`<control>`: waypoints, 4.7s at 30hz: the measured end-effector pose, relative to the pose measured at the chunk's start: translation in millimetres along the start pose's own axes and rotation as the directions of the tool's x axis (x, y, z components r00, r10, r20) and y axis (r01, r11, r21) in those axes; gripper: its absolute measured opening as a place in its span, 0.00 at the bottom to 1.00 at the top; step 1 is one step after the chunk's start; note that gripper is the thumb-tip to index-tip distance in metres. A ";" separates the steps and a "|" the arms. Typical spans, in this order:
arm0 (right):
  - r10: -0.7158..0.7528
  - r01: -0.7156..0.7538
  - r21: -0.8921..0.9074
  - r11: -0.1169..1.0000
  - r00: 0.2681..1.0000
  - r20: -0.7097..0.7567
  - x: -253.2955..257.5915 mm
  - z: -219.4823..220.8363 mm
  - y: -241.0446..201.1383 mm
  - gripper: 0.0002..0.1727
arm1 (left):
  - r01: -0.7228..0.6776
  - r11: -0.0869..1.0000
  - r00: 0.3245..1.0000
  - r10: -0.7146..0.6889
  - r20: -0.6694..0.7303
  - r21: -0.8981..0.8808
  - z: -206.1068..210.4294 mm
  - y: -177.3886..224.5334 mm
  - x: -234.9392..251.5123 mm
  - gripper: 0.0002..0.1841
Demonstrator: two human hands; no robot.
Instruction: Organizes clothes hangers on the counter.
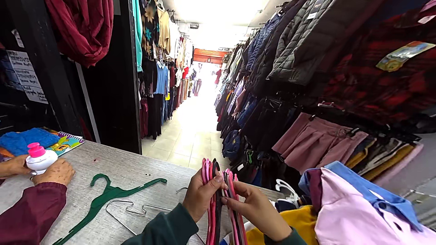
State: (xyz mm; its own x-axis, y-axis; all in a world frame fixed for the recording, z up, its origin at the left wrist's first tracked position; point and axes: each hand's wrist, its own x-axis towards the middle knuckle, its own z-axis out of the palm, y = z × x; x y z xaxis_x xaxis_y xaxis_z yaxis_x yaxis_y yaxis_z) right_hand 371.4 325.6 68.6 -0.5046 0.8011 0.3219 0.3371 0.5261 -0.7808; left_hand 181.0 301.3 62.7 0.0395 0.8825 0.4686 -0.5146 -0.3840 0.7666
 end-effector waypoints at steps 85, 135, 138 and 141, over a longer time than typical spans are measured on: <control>0.063 -0.063 -0.524 0.849 0.998 -0.017 -35.9 41.4 -128.2 0.44 | -0.326 -0.277 0.925 0.104 0.365 0.904 -9.5 105.9 3.7 0.18; -0.437 0.346 -0.749 0.565 0.896 0.084 -21.8 4.5 -42.3 0.12 | -0.017 -0.086 0.958 0.283 0.041 0.996 -100.8 185.0 -140.3 0.15; -0.450 0.400 -0.707 0.583 0.884 0.129 -20.1 3.2 -39.8 0.13 | -0.053 -0.005 0.968 0.246 0.053 0.999 -96.9 178.0 -141.5 0.15; -0.392 0.411 -0.665 0.624 0.901 0.189 -16.9 0.8 -37.7 0.13 | -0.109 0.086 0.974 0.210 0.089 0.990 -106.8 178.9 -139.7 0.12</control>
State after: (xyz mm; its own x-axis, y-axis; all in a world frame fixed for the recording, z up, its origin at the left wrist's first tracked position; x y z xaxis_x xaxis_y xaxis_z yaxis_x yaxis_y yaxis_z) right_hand 366.6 292.0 92.1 -0.7366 0.4615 0.4945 0.5317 0.8469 0.0016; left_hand -8.0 138.3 87.4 0.0064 0.7544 0.6564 0.7999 -0.3978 0.4493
